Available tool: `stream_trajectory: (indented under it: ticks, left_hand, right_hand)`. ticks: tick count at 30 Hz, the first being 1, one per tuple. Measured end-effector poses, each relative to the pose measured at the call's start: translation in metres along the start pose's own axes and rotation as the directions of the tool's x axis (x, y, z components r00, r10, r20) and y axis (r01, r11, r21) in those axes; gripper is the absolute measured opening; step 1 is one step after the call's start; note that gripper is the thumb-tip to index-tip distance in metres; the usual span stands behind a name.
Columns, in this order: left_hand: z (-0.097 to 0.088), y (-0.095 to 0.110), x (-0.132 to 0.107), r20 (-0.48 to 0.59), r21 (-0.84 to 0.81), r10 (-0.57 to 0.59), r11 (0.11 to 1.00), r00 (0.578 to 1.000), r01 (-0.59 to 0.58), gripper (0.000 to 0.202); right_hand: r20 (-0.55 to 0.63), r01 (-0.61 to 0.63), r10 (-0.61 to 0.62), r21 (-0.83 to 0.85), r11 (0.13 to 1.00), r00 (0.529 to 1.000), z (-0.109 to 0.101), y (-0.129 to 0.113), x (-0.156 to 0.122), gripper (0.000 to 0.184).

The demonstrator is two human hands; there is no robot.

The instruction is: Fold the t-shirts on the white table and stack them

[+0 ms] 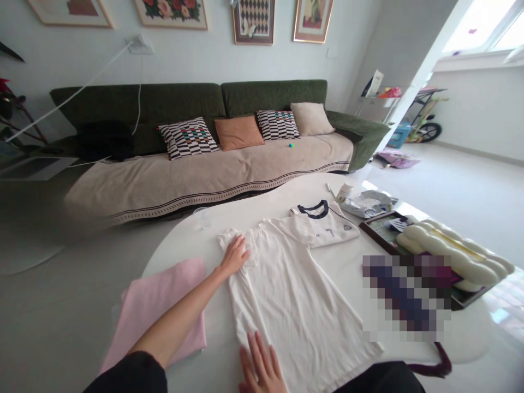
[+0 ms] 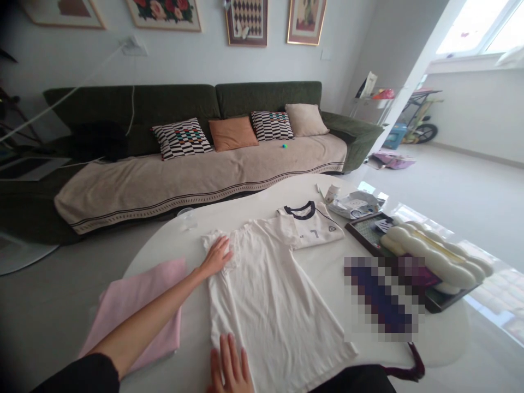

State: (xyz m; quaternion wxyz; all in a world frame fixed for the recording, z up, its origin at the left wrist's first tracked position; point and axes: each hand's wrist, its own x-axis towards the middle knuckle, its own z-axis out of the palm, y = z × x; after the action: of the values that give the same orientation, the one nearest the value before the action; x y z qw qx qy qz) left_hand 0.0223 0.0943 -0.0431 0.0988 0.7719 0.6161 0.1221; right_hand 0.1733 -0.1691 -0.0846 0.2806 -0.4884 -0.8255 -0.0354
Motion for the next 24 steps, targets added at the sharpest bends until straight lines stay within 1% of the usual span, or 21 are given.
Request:
stream_trajectory:
  ticks: [2, 3, 5, 7, 8, 10, 12, 14, 16, 17, 18, 20, 21, 22, 24]
  left_hand:
    - [0.011, 0.006, -0.004, 0.026, 0.015, -0.037, 0.999, 0.999, 0.037, 0.054]
    - [0.013, 0.006, -0.004, 0.038, 0.021, -0.060, 0.998, 0.997, 0.059, 0.055]
    - [0.011, 0.005, 0.000, 0.075, 0.021, -0.089, 0.996, 0.993, 0.087, 0.055]
    - [0.007, 0.006, 0.006, 0.122, 0.016, -0.105, 0.995, 0.987, 0.103, 0.057]
    - [0.006, 0.008, 0.008, 0.134, 0.018, -0.115, 0.993, 0.984, 0.114, 0.059]
    - [0.008, 0.014, 0.010, 0.100, 0.028, -0.123, 0.992, 0.987, 0.121, 0.063]
    - [0.015, 0.021, 0.010, 0.045, 0.042, -0.100, 0.994, 0.994, 0.098, 0.064]
    - [0.022, 0.025, 0.008, 0.036, 0.057, -0.081, 0.995, 0.996, 0.079, 0.062]
    - [0.024, 0.026, 0.009, 0.081, 0.067, -0.090, 0.994, 0.993, 0.085, 0.061]
    - [0.021, 0.026, 0.010, 0.105, 0.066, -0.104, 0.993, 0.989, 0.097, 0.061]
    - [0.017, 0.027, 0.013, 0.134, 0.055, -0.121, 0.992, 0.984, 0.114, 0.061]
    - [0.005, 0.035, 0.022, 0.159, -0.003, -0.156, 0.987, 0.975, 0.159, 0.060]
    - [-0.001, 0.044, 0.029, 0.149, -0.056, -0.162, 0.984, 0.976, 0.171, 0.058]
    - [-0.005, 0.057, 0.037, 0.130, -0.116, -0.154, 0.979, 0.980, 0.169, 0.054]
    - [-0.007, 0.093, 0.056, 0.083, -0.229, -0.102, 0.966, 0.991, 0.119, 0.044]
  right_hand:
    - [0.003, 0.021, -0.021, -0.036, 0.999, 1.000, 0.008, 0.000, 0.006, 0.057]
    - [0.005, 0.015, -0.015, -0.054, 0.998, 1.000, 0.010, 0.001, 0.008, 0.061]
    - [0.008, 0.007, -0.006, -0.087, 0.996, 1.000, 0.009, 0.003, 0.007, 0.064]
    - [0.008, 0.024, -0.023, -0.102, 0.995, 1.000, 0.009, 0.005, 0.005, 0.065]
    - [-0.016, 0.028, -0.030, -0.104, 0.994, 0.999, 0.010, 0.005, 0.004, 0.065]
    - [-0.109, 0.007, -0.019, -0.114, 0.993, 0.994, 0.017, 0.003, 0.000, 0.064]
    - [-0.204, -0.036, 0.009, -0.126, 0.991, 0.979, 0.030, 0.000, -0.004, 0.062]
    - [-0.229, -0.053, 0.023, -0.123, 0.991, 0.973, 0.041, -0.001, -0.010, 0.061]
    - [-0.214, -0.026, 0.008, -0.081, 0.996, 0.977, 0.040, 0.003, -0.014, 0.059]
    - [-0.188, 0.009, -0.016, -0.039, 0.999, 0.982, 0.034, 0.009, -0.015, 0.057]
    - [-0.140, 0.035, -0.032, 0.016, 0.999, 0.990, 0.023, 0.018, -0.015, 0.055]
    - [-0.023, 0.012, -0.009, 0.132, 0.991, 1.000, -0.011, 0.049, -0.010, 0.050]
    - [0.052, -0.101, 0.094, 0.161, 0.982, 0.994, -0.031, 0.071, -0.006, 0.046]
    - [0.048, -0.246, 0.241, 0.141, 0.959, 0.969, -0.051, 0.094, -0.002, 0.040]
    - [-0.004, -0.470, 0.471, 0.063, 0.881, 0.882, -0.084, 0.144, 0.003, 0.036]
